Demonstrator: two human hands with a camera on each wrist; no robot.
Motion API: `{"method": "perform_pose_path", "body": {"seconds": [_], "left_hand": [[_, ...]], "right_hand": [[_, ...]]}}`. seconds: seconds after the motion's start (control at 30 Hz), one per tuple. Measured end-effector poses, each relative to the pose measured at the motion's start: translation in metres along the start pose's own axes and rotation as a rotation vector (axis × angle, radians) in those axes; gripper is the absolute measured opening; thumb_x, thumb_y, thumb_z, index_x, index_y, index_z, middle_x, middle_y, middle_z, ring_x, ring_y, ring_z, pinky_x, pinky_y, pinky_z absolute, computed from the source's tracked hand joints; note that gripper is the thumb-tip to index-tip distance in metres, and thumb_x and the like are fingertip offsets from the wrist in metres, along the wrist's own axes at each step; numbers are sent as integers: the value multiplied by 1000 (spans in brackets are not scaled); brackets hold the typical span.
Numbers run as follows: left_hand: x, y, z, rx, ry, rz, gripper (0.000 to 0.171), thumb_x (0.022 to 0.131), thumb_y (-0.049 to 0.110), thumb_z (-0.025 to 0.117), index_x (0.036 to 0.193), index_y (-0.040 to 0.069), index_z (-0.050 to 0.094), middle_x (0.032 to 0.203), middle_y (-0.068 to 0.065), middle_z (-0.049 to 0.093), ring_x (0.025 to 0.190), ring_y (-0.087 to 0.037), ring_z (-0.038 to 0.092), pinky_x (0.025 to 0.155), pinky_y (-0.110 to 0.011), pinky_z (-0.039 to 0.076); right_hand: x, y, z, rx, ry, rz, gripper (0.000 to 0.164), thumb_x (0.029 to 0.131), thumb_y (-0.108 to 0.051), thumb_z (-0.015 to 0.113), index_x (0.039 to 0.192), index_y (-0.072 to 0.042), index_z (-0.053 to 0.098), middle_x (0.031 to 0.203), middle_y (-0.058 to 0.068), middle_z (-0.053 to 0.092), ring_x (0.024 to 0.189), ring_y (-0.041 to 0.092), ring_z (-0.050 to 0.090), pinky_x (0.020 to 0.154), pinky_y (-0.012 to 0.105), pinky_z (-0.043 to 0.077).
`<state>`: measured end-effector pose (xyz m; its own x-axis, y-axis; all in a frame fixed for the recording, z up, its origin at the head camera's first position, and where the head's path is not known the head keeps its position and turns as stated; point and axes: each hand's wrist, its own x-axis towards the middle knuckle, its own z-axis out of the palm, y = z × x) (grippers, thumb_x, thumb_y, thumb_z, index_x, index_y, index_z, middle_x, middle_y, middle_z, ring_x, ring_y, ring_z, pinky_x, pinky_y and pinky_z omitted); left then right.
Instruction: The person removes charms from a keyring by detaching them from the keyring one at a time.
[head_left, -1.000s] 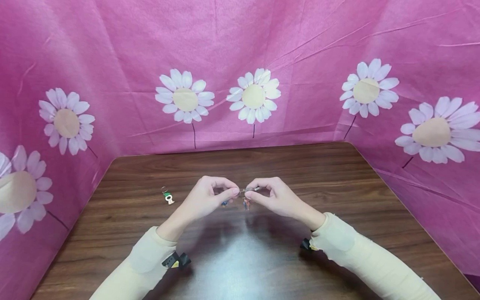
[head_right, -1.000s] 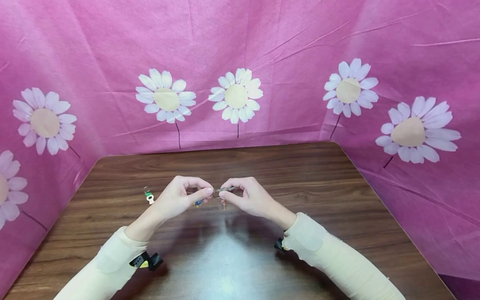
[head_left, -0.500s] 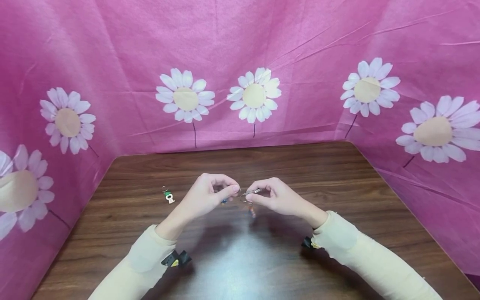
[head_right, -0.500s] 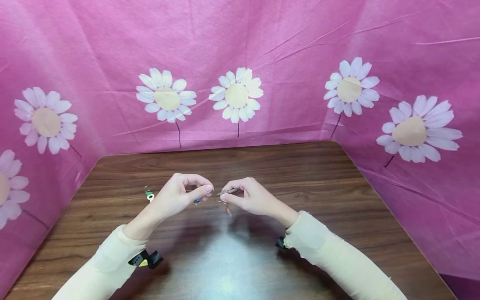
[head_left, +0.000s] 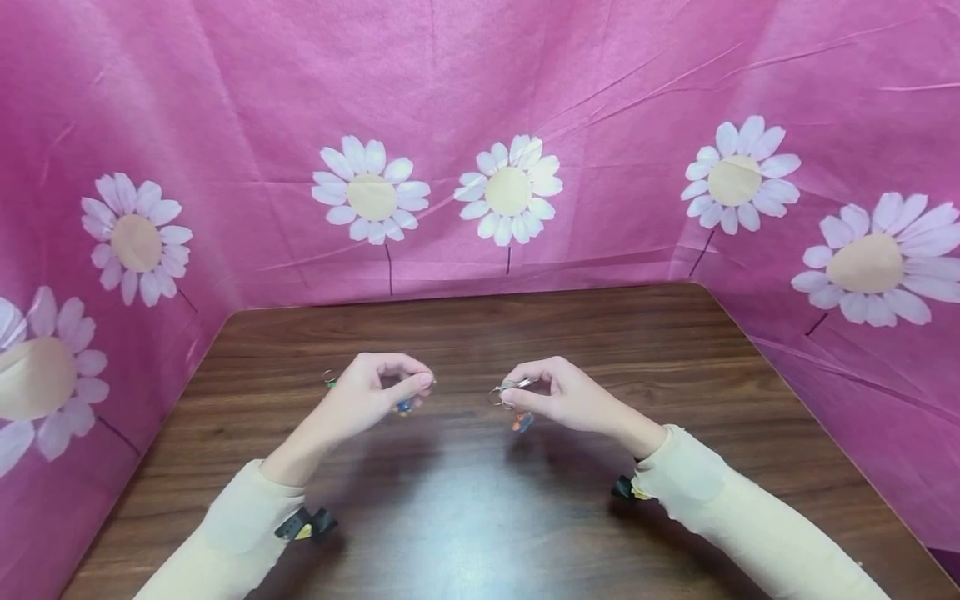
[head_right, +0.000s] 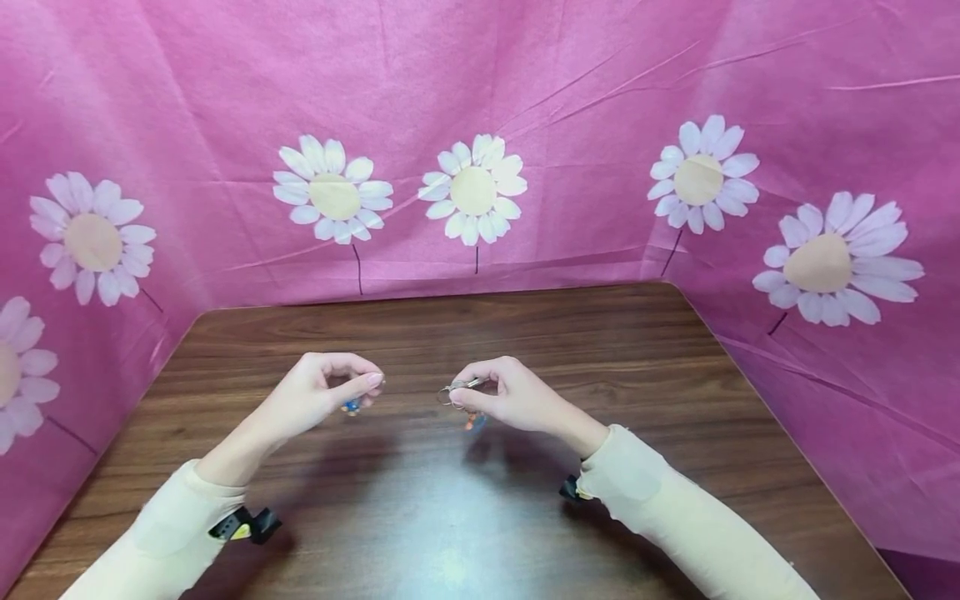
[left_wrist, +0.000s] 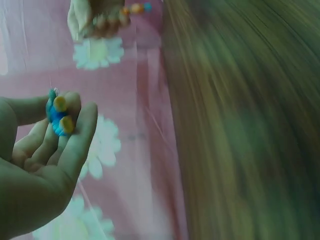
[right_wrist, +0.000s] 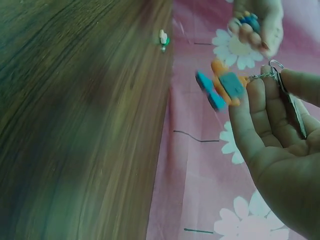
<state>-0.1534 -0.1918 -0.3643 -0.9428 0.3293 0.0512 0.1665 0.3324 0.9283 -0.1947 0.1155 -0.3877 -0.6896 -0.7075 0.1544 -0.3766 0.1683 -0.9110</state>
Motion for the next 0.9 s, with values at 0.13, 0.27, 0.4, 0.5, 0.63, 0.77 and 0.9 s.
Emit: {"method": "perform_pose_path", "body": {"seconds": [0.13, 0.27, 0.4, 0.5, 0.63, 0.77, 0.9], "left_hand": [[-18, -28, -25, -60, -23, -96, 25, 100, 19, 67, 107, -5, 68, 87, -22, 69, 74, -20, 69, 64, -36, 61], [-37, -64, -51, -82, -33, -173, 32, 102, 15, 63, 113, -15, 59, 90, -23, 69, 78, -19, 71, 68, -34, 61], [-49, -87, -75, -96, -4, -245, 34, 103, 13, 60, 117, -18, 54, 92, -19, 71, 80, -14, 71, 70, -32, 61], [-53, -95, -88, -98, 22, -287, 33, 104, 13, 59, 116, -17, 54, 92, -15, 72, 80, -12, 70, 70, -31, 61], [-50, -103, -104, -93, 14, -336, 31, 105, 14, 56, 116, -15, 53, 91, -11, 72, 78, -8, 67, 72, -30, 60], [-42, -110, -115, -39, 8, -357, 31, 105, 13, 55, 115, -16, 52, 90, -9, 72, 71, -5, 61, 69, -26, 58], [-35, -116, -124, 66, 27, -343, 30, 105, 12, 55, 112, -17, 55, 91, -10, 71, 71, -5, 57, 65, -24, 56]], "right_hand": [[-4, 2, -5, -15, 21, 13, 10, 98, -15, 69, 103, -7, 74, 90, 10, 74, 79, 36, 73, 75, 35, 60], [-7, 4, -9, -57, 38, 26, 13, 98, -17, 69, 103, -6, 74, 91, 6, 75, 83, 31, 72, 78, 33, 58], [-10, 7, -11, -6, 6, 24, 14, 99, -13, 67, 104, -1, 72, 83, 9, 73, 76, 35, 72, 78, 40, 59], [-10, 8, -11, -1, 11, 33, 12, 99, -12, 67, 104, -3, 73, 86, 8, 74, 77, 37, 72, 78, 39, 59], [-10, 8, -10, 68, 14, 52, 13, 99, -11, 68, 106, -1, 72, 95, 10, 75, 84, 40, 72, 83, 40, 60], [-9, 8, -9, 122, -3, 64, 11, 98, -10, 68, 105, -3, 72, 93, 17, 74, 83, 40, 71, 84, 43, 59], [-8, 8, -7, 106, 9, 79, 12, 98, -11, 68, 105, -3, 72, 93, 18, 73, 82, 34, 72, 82, 41, 60]]}}
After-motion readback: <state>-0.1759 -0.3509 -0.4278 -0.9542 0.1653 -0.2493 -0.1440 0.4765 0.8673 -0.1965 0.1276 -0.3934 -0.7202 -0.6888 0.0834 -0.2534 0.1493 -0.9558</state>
